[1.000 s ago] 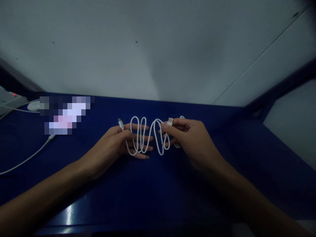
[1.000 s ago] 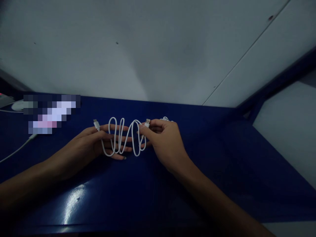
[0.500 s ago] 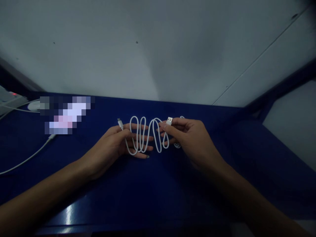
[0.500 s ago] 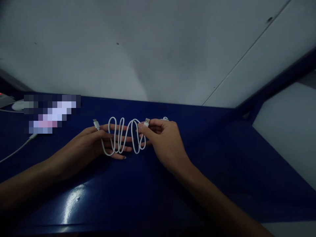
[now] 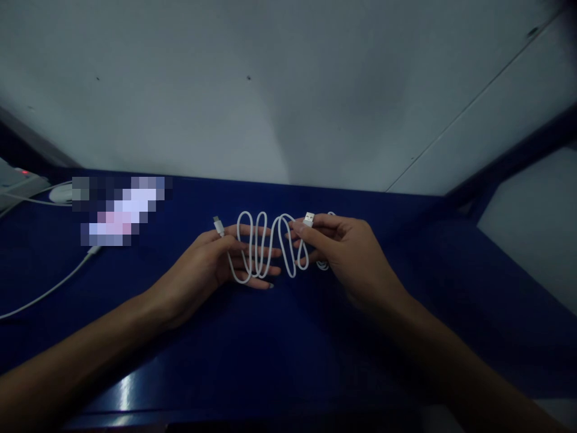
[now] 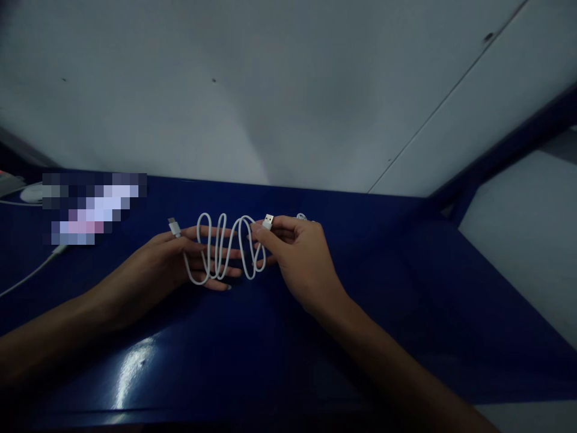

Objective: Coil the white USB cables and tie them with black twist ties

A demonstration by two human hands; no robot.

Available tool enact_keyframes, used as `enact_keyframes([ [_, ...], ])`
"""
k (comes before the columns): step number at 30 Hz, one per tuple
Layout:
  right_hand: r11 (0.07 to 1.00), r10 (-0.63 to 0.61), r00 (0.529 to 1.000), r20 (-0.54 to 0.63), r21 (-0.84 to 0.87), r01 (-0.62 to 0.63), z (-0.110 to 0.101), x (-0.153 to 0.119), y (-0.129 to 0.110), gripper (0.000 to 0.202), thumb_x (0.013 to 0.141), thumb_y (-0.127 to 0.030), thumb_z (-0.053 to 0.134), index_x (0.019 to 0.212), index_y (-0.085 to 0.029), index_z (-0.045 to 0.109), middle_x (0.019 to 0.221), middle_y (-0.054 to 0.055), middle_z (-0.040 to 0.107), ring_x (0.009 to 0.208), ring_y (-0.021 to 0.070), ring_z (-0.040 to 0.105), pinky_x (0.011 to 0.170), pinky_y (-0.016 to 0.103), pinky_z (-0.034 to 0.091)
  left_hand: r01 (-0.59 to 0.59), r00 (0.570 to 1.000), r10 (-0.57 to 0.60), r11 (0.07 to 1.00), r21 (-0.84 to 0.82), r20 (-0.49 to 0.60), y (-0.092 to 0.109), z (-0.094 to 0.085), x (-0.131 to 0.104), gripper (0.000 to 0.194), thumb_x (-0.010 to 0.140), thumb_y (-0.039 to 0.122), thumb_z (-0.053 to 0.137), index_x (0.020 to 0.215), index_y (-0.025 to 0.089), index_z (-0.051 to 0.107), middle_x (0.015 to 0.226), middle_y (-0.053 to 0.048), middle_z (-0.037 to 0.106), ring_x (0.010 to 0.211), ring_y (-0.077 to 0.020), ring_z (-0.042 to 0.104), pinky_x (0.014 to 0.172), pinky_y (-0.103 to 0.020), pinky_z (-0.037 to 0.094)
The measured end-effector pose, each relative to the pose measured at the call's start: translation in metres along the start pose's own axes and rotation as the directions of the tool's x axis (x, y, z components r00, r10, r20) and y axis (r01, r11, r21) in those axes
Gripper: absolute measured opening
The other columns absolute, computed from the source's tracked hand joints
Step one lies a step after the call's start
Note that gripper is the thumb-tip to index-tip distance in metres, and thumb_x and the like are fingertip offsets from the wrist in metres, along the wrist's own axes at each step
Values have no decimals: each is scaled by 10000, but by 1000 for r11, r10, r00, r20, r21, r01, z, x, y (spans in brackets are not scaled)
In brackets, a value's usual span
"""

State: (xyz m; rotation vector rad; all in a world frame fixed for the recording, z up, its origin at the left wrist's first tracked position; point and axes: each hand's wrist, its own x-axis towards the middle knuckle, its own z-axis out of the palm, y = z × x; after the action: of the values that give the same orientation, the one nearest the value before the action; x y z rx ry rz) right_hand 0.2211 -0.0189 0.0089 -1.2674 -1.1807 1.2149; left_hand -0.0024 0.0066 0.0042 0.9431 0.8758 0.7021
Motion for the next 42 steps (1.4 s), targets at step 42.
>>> enact_keyframes([
  [42, 1000, 20, 1000, -5, 7, -20, -2, 0, 1, 272, 959, -464, 806, 1075, -228, 872, 995, 94, 833, 800, 203, 773, 681, 317, 633, -28, 998, 26, 999, 32, 65, 3, -4, 1, 374, 1028, 216, 580, 1341, 134, 767, 1245, -218, 813, 1136, -413, 800, 714, -392, 720],
])
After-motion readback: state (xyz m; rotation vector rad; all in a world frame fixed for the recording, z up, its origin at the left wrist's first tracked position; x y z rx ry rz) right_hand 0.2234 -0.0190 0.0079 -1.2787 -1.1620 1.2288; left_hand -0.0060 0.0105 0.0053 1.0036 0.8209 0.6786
